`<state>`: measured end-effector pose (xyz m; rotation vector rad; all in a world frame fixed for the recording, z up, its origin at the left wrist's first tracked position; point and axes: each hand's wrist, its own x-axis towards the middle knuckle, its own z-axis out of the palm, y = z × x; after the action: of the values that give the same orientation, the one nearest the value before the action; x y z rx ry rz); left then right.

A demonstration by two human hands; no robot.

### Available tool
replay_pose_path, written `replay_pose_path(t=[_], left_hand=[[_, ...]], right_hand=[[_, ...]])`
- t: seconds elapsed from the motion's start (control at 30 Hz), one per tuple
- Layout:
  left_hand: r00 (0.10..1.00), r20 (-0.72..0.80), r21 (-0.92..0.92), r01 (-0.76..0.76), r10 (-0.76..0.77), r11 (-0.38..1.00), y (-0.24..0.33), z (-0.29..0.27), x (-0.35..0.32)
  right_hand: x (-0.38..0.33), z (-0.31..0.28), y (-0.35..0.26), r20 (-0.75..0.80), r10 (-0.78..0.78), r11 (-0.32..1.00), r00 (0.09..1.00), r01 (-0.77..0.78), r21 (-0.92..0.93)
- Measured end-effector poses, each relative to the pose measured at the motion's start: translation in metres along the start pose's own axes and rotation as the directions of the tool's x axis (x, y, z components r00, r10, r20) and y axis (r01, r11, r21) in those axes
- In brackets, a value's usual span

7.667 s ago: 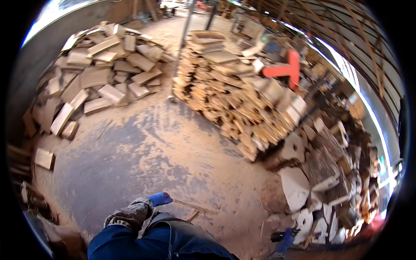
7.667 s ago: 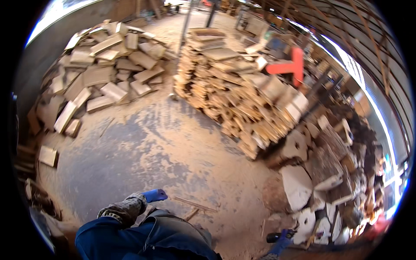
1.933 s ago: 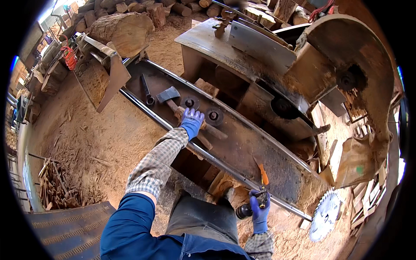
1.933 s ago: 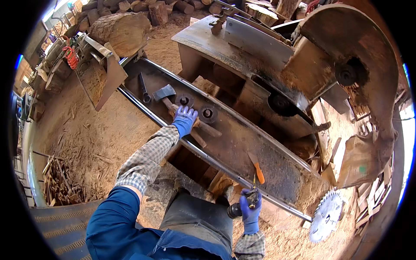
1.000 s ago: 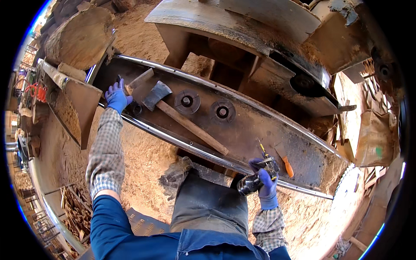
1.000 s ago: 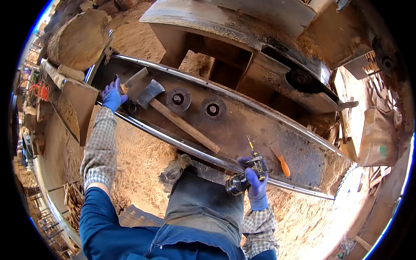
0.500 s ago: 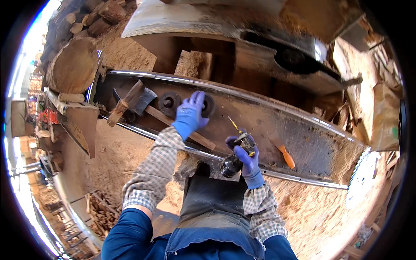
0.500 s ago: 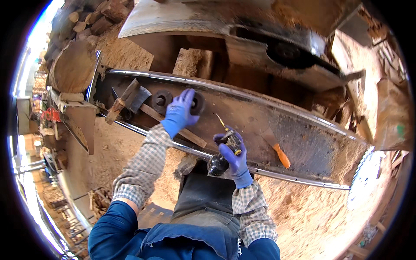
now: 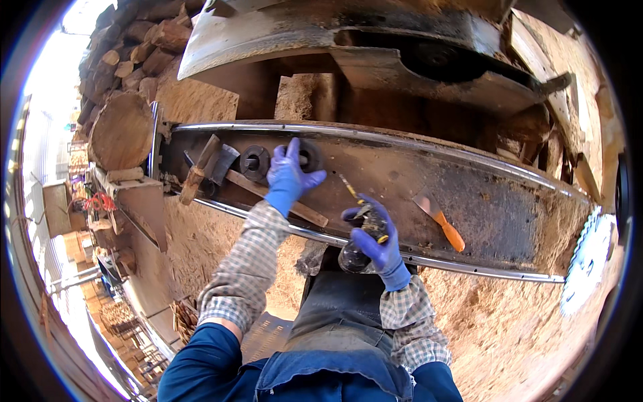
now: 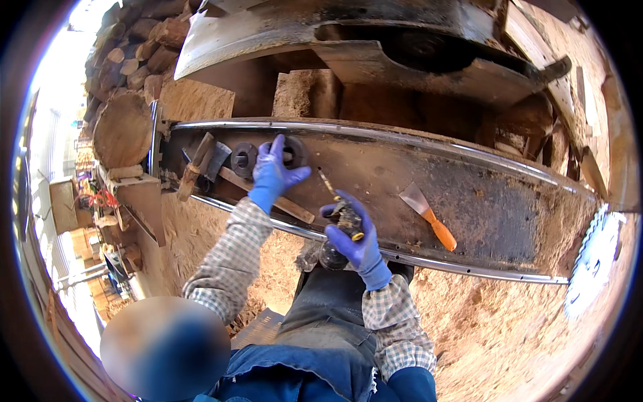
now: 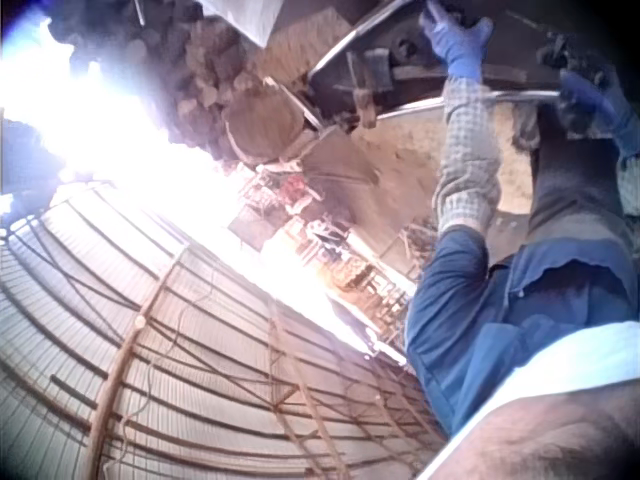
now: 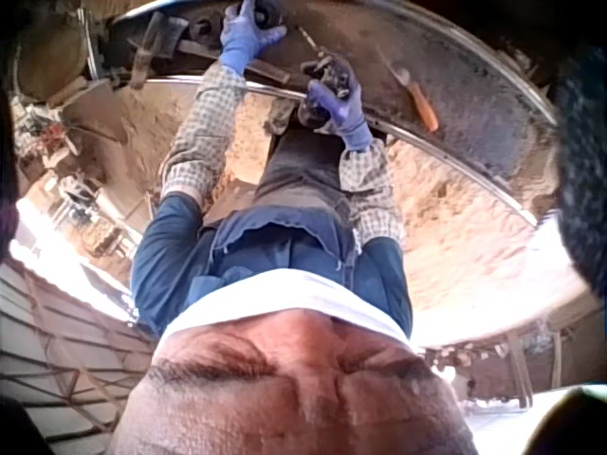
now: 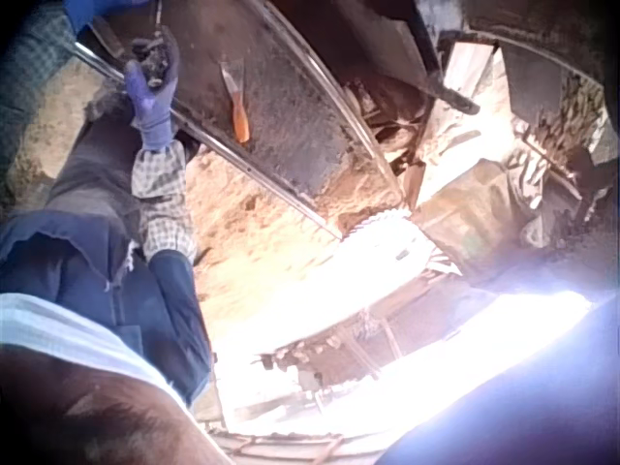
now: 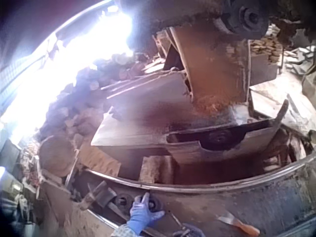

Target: The person walks through a sawmill workshop and approaches a large industrial saw. They use a screwdriver to remove a nut from the saw's spindle, then lift a large circular saw blade and mount it onto the spindle. The person secures the blade with a washer and nut, tightening it by hand and then using a wrench to ensure it is firmly attached.

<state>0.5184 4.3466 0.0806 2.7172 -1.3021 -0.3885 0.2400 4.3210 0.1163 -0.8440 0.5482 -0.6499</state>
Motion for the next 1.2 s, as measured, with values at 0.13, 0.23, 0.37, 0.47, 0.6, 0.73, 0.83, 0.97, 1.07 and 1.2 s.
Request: replay_pose_path(t=[0.13, 0.23, 0.37, 0.47, 0.6, 0.73, 0.83, 0.97, 1.07, 1.2], left_hand=[[0.993, 0.036, -0.126, 0.113, -0.11, 0.986, 0.02, 0.002, -0.037], [0.994, 0.023, -0.258, -0.099, 0.109, 0.961, 0.001, -0.001, -0.05], [0.969, -0.158, 0.022, -0.189, 0.19, 0.982, -0.068, -0.039, -0.024], [0.991, -0.017, 0.2, 0.136, -0.136, 0.97, -0.107, -0.056, 0.001], [0.966, 0.204, 0.227, 0.113, -0.161, 0.967, -0.114, -0.051, 0.025], [0.977, 0.2, -0.378, 0.003, 0.078, 0.926, -0.167, -0.049, 0.047], [0.851, 0.514, -0.607, 0.271, 0.108, 0.747, -0.185, -0.068, 0.062], [0.757, 0.639, -0.593, 0.376, 0.133, 0.712, -0.196, -0.082, 0.082], [0.74, 0.654, -0.642, 0.433, 0.157, 0.633, -0.189, -0.092, 0.085], [0.746, 0.651, -0.633, 0.433, 0.139, 0.642, -0.189, -0.094, 0.083]], right_hand=[[0.003, 0.001, -0.008, -0.051, 0.031, 0.998, 0.998, -0.028, 0.059], [0.007, 0.006, -0.009, -0.07, 0.038, 0.998, 0.997, -0.034, 0.054], [0.01, 0.019, -0.006, -0.038, 0.03, 1.0, 0.999, -0.03, 0.0], [0.009, 0.032, -0.002, -0.006, 0.063, 0.998, 0.998, -0.063, 0.002], [0.011, 0.045, 0.01, 0.05, 0.096, 0.994, 0.994, -0.093, -0.053], [0.023, 0.064, 0.032, 0.105, 0.089, 0.995, 0.99, -0.083, -0.057], [0.046, 0.093, 0.049, 0.155, 0.072, 0.995, 0.985, -0.06, -0.079], [0.084, 0.122, 0.095, 0.17, 0.096, 0.992, 0.981, -0.079, -0.102], [0.104, 0.141, 0.117, 0.124, 0.103, 0.991, 0.987, -0.09, -0.103], [0.116, 0.162, 0.138, 0.085, 0.065, 0.993, 0.994, -0.056, -0.101]])
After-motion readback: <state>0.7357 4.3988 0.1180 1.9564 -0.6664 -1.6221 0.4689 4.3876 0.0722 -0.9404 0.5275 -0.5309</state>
